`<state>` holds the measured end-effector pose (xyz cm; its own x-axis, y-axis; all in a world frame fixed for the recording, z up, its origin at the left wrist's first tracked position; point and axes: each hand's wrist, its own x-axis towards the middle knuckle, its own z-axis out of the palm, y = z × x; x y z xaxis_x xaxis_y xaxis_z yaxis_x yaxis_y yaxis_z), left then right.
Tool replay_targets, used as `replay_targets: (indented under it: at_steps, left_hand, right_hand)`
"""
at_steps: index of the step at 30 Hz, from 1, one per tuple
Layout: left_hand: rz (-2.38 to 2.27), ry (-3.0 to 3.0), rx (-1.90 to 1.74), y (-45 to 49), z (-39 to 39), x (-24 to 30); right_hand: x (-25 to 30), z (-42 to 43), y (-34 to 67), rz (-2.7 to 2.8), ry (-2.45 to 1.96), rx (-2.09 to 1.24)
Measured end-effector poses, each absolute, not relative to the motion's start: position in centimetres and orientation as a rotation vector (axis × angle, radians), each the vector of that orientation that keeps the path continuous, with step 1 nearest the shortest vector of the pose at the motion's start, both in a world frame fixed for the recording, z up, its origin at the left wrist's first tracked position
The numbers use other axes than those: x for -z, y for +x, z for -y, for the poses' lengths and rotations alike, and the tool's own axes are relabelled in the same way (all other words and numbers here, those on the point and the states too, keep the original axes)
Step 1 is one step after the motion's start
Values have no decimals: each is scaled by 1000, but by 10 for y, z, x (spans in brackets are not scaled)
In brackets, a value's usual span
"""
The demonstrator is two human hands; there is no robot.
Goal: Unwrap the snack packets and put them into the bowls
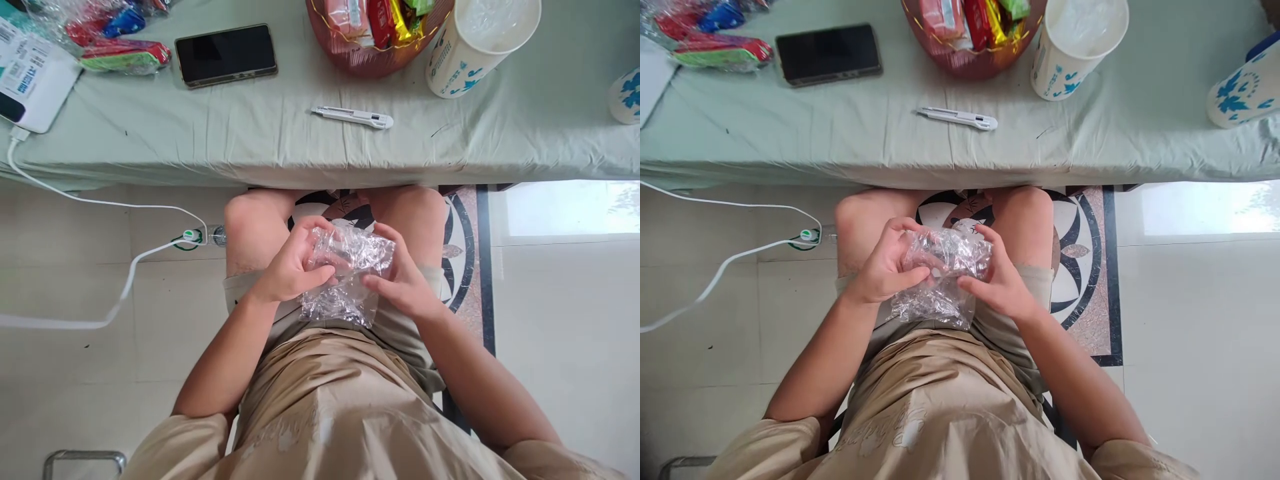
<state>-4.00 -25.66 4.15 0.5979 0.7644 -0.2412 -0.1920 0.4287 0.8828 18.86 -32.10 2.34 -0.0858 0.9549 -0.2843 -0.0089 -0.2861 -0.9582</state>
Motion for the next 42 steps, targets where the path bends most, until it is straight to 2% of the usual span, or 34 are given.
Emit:
replay_targets:
  at_steps: [2,6,10,13,17,20,27,38,42]
  left_hand:
    - [-832,975,-708,-40,255,-45]
    - [-1090,823,-756,-42,249,-44]
    - [-979,524,-576,-39,253,-37]
    - [-882,565,-461,-33,262,-33]
    - [-897,662,-539,-30,268,-33]
    - [-878,704,-496,-32,266,-36]
    - [-982,841,-451,-37,259,-40]
    - [-824,678,-517,-43,251,-35]
    - [-951,903,-453,-42,251,-37]
  right_hand:
    - [-26,319,183,941,-1346,-1525]
    - [-28,318,181,761,-1375,-1355]
    - [-29,319,181,818,-1313,-1307]
    - [-30,319,178,783,-1286,-1307]
    - [-31,319,179,659,-1325,-1560]
    - [-34,320,182,786,-1442,-1713]
    - [-36,318,186,948,-1518,-1500]
    - [-38,330,208,1144,-1175,-1557]
    - [-43,328,206,1386,-1424,-1470]
